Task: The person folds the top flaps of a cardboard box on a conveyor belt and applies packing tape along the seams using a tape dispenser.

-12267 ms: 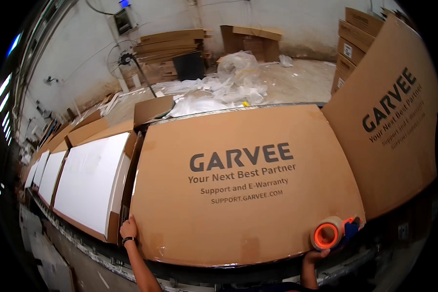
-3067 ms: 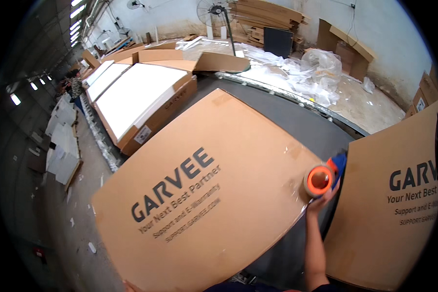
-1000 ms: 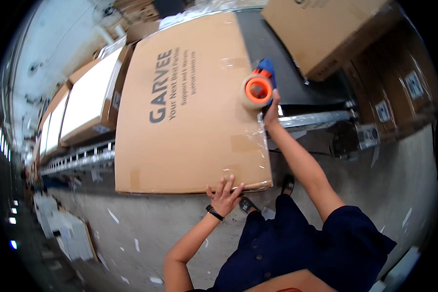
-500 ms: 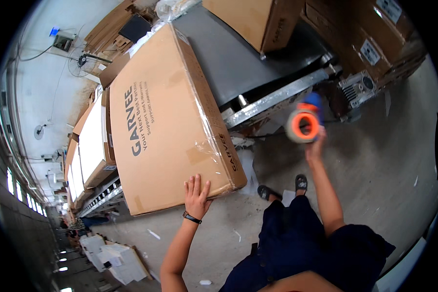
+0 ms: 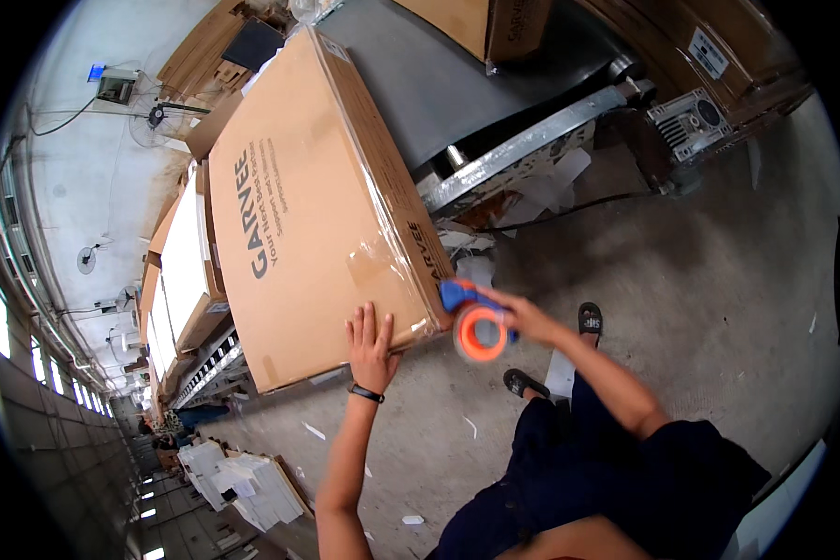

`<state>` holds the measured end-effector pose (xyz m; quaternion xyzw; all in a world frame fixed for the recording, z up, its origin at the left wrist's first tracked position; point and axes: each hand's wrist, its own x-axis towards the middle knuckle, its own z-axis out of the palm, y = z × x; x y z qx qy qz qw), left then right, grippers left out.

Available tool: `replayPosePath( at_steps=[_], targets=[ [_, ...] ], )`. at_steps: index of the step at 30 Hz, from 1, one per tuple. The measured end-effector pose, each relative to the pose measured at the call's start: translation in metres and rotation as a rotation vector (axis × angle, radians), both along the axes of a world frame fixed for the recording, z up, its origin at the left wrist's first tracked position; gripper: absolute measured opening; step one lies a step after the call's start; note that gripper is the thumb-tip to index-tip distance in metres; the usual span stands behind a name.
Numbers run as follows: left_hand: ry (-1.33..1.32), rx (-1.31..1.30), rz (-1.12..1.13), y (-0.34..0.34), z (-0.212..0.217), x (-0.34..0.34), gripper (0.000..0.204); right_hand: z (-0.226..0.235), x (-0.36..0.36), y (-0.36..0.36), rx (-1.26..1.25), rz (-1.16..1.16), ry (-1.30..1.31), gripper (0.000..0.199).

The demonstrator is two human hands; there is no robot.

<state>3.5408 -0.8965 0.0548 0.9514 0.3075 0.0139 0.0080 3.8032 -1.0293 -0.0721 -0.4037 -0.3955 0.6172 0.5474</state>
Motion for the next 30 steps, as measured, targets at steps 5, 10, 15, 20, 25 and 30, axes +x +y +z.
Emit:
replayPosePath(
  at_steps=[5,10,15,20,25,30],
  targets=[
    [0.009,-0.002,-0.039,0.0,0.004,-0.003,0.084,0.041,-0.065,-0.125,-0.083,0.08,-0.111,0.065],
    [0.062,-0.05,-0.088,0.005,0.006,-0.003,0.081,0.051,-0.089,-0.024,-0.151,-0.013,-0.234,0.056],
    [0.014,-0.072,-0.105,0.003,0.028,0.022,0.081,0.039,-0.142,0.013,-0.182,0.158,-0.61,0.066],
    [0.09,-0.04,-0.029,-0.002,0.011,0.0,0.093,-0.02,-0.042,-0.068,-0.216,0.077,0.035,0.058],
    [0.05,0.0,-0.059,-0.001,0.006,0.005,0.091,-0.027,0.091,-0.006,-0.109,-0.88,0.632,0.05],
    [0.096,-0.01,-0.025,0.003,-0.003,-0.01,0.094,-0.061,0.04,0.062,0.173,0.095,-0.04,0.047]
  ],
)
